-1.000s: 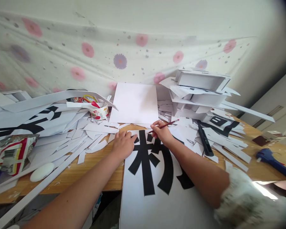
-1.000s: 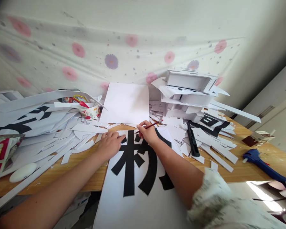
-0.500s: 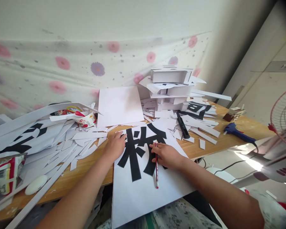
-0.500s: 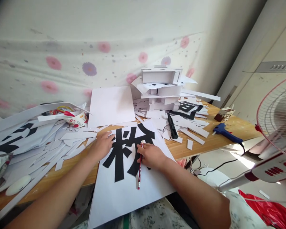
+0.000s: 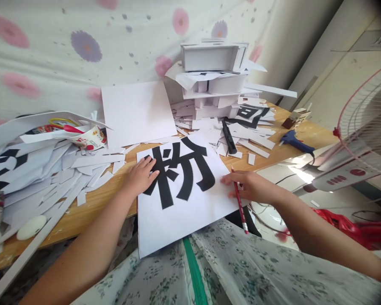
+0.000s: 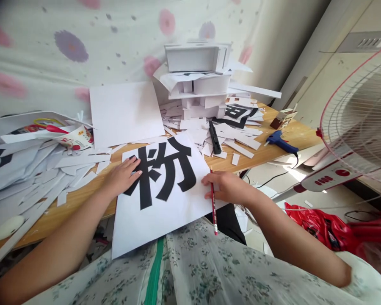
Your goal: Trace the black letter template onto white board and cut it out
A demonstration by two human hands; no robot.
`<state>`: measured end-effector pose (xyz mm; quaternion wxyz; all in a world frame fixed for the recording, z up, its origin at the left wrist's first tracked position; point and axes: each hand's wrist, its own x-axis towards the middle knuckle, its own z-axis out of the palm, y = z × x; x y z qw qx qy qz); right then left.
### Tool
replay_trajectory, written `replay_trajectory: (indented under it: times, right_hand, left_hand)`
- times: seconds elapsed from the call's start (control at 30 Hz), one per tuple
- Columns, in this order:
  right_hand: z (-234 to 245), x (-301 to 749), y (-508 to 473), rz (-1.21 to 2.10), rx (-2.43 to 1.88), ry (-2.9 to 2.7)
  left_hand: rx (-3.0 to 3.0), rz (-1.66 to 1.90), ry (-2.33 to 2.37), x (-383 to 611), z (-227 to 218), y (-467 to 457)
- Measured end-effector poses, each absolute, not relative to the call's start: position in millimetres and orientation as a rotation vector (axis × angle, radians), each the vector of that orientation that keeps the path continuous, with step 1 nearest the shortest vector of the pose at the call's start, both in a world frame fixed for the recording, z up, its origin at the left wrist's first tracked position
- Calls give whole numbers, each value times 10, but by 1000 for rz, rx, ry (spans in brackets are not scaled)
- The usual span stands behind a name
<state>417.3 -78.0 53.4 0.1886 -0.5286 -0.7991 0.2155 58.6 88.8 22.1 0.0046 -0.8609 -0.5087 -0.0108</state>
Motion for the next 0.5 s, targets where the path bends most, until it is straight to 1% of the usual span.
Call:
replay_trajectory:
  times: [0.13, 0.3, 0.5]
  right_hand:
    - [463, 4354, -1142, 527, -1496, -2340]
    - [351, 4328, -1210, 321, -1491, -2387]
    - [420, 4325, -1133, 296, -1468, -2465]
  left_hand:
    - [-2694, -37, -1588, 571, 273, 993]
    - [-2695, -80, -1563, 554, 283, 1061]
    - [-2659, -214, -1562, 548, 203, 974]
